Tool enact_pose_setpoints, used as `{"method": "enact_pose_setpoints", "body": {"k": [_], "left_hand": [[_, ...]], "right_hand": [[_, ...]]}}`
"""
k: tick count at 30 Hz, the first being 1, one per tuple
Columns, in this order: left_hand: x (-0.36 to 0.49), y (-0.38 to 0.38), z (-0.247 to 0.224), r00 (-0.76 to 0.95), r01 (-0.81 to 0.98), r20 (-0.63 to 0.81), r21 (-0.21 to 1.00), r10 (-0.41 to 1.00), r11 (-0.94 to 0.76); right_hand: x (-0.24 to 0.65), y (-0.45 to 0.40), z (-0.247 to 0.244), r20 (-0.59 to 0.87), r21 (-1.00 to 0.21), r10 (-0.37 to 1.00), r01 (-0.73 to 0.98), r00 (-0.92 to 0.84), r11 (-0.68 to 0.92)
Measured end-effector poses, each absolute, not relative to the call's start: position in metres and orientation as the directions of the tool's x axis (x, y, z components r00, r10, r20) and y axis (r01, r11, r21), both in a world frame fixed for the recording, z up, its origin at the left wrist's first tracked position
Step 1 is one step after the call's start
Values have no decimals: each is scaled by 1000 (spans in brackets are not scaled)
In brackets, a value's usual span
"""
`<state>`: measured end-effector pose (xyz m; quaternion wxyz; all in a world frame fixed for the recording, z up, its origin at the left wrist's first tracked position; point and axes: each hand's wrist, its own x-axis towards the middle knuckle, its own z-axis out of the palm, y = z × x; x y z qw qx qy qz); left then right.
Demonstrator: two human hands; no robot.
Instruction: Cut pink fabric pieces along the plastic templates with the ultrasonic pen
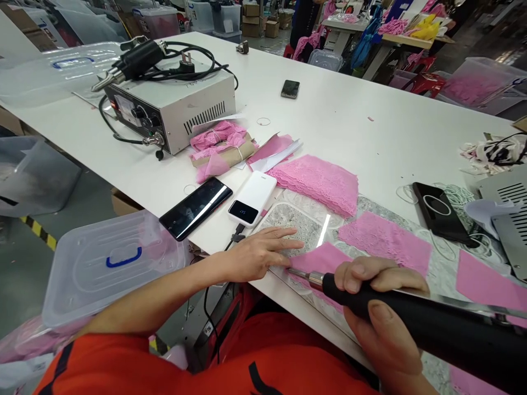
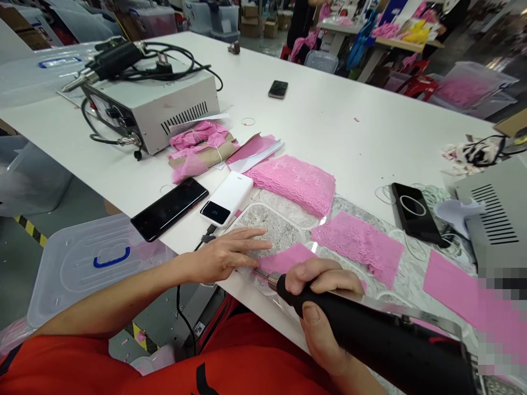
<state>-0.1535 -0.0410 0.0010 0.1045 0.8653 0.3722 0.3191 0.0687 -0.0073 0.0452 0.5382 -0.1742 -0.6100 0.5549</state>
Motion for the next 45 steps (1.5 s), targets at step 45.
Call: {"method": "enact_pose_setpoints", "body": {"k": [45], "left_hand": [[-54, -6, 30, 792, 497, 242, 275, 560, -823]], "right_hand": [[211, -6, 63, 344, -880, 917, -271, 201, 389]]}}
